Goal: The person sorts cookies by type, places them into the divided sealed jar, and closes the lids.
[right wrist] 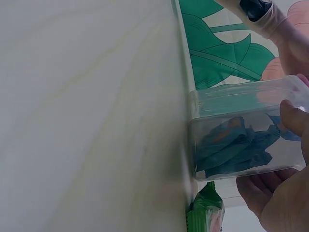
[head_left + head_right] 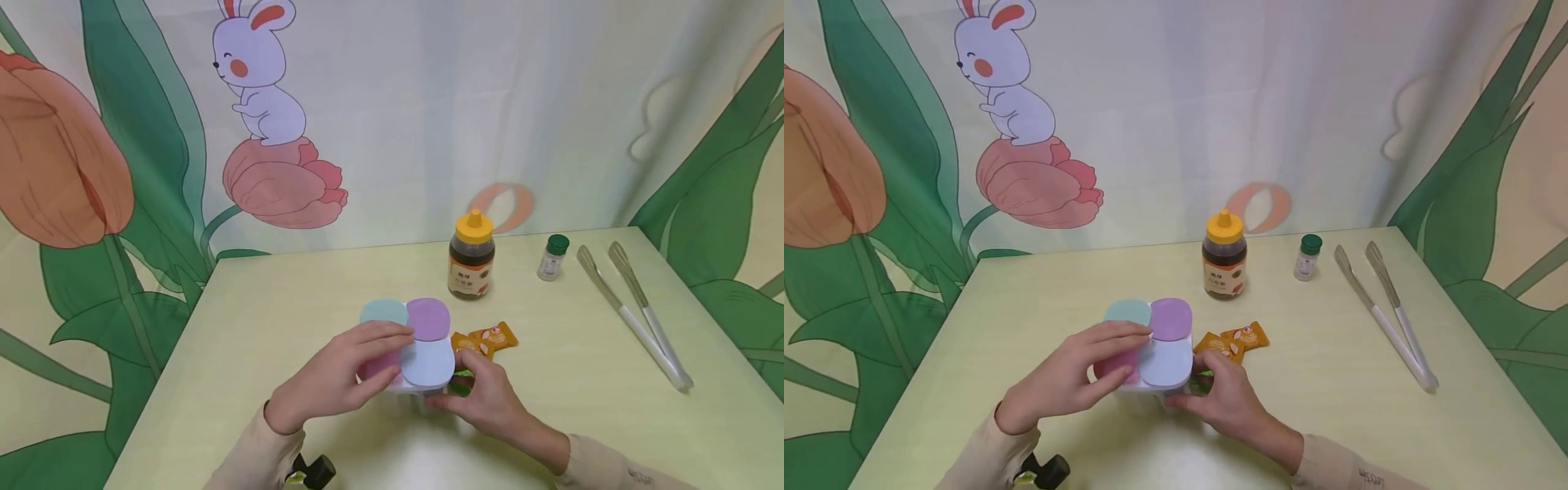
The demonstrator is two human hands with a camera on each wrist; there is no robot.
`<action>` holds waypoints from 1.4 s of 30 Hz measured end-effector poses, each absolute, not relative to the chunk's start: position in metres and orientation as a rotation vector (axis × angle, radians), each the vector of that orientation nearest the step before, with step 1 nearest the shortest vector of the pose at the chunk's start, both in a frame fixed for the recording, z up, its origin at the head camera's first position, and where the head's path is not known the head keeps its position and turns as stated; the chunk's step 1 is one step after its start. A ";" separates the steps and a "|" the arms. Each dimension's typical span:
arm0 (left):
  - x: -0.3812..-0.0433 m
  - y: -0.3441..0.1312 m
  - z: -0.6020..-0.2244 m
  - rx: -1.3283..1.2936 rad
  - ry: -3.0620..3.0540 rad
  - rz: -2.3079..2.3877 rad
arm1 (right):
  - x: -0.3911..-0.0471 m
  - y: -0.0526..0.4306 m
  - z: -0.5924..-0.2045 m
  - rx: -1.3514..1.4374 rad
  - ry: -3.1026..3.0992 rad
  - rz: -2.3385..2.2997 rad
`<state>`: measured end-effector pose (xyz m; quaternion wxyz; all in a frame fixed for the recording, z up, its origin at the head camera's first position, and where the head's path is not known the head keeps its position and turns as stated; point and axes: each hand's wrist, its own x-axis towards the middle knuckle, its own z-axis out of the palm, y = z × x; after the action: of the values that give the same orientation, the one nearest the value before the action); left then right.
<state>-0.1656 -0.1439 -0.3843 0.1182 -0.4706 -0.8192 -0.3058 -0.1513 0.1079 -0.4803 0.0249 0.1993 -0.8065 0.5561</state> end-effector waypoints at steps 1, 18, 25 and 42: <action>-0.167 -0.146 -0.385 -1.360 -2.402 -0.939 | -0.151 0.108 -0.480 0.612 -2.499 1.719; -0.185 -0.178 -0.405 -1.082 -2.413 -1.193 | -0.152 0.109 -0.482 0.573 -2.589 1.740; -0.199 -0.187 -0.426 -0.971 -2.412 -1.436 | -0.153 0.110 -0.482 0.558 -2.597 1.768; -0.223 -0.186 -0.460 -0.988 -2.638 -1.833 | -0.154 0.111 -0.481 0.562 -2.616 1.773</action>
<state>-0.2227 -0.1861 -0.4597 -0.1093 -0.2922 -0.7803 -0.5421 -0.1544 0.1105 -0.4809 -0.0343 0.1751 -0.8145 0.5521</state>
